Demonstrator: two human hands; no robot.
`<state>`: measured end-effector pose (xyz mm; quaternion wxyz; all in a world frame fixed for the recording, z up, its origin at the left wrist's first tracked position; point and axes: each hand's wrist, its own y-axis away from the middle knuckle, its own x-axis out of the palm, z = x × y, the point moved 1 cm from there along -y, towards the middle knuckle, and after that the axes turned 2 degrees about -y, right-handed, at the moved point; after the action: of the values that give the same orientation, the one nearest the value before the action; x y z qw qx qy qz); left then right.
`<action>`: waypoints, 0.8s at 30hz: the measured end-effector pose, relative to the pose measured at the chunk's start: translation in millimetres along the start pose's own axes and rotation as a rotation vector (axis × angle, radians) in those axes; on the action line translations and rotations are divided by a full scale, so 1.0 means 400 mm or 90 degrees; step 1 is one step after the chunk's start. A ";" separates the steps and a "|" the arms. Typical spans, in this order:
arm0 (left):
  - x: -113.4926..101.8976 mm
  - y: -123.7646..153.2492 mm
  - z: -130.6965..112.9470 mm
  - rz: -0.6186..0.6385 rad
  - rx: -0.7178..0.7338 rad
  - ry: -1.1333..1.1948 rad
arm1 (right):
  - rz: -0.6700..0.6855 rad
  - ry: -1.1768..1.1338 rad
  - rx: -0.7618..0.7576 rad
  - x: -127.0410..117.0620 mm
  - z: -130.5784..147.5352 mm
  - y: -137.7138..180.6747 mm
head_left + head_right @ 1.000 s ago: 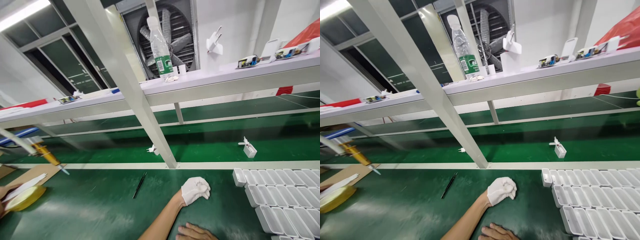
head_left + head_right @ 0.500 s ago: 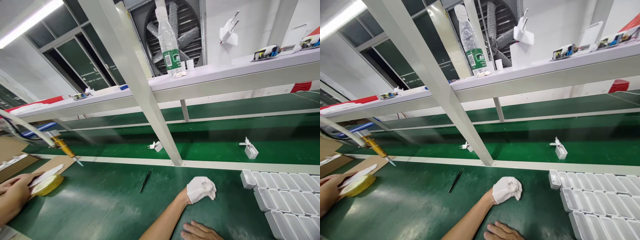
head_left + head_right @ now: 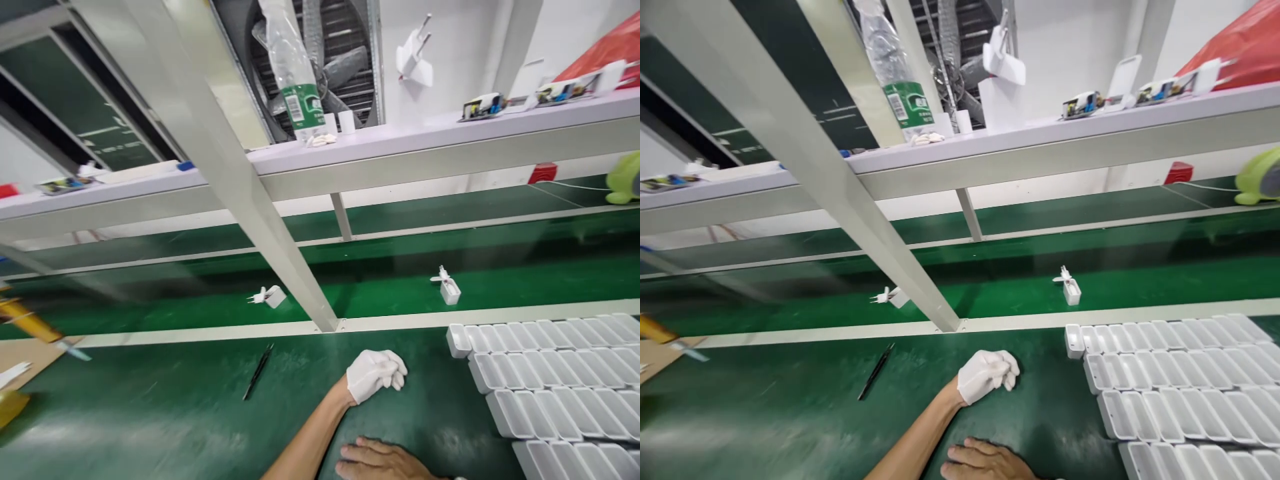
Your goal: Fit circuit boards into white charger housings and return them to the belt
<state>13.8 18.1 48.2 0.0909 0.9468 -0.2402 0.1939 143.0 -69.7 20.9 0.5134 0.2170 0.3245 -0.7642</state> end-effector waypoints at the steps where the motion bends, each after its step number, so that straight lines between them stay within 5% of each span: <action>1: -0.002 0.000 0.004 -0.004 0.003 0.001 | 0.008 -0.009 -0.006 0.004 -0.001 0.001; 7: -0.026 -0.004 0.035 0.011 -0.047 0.004 | -0.015 0.036 -0.019 0.037 -0.015 0.011; 14: -0.035 -0.011 0.034 0.031 -0.065 0.002 | -0.011 0.259 -0.132 0.046 -0.014 0.019; 24: -0.033 -0.017 0.038 0.032 -0.051 -0.009 | 0.000 0.309 -0.037 0.041 0.045 0.015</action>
<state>11.2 25.4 28.4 0.1220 0.9374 -0.2719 0.1800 142.3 -94.6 20.9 0.4266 0.3790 0.4603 -0.6800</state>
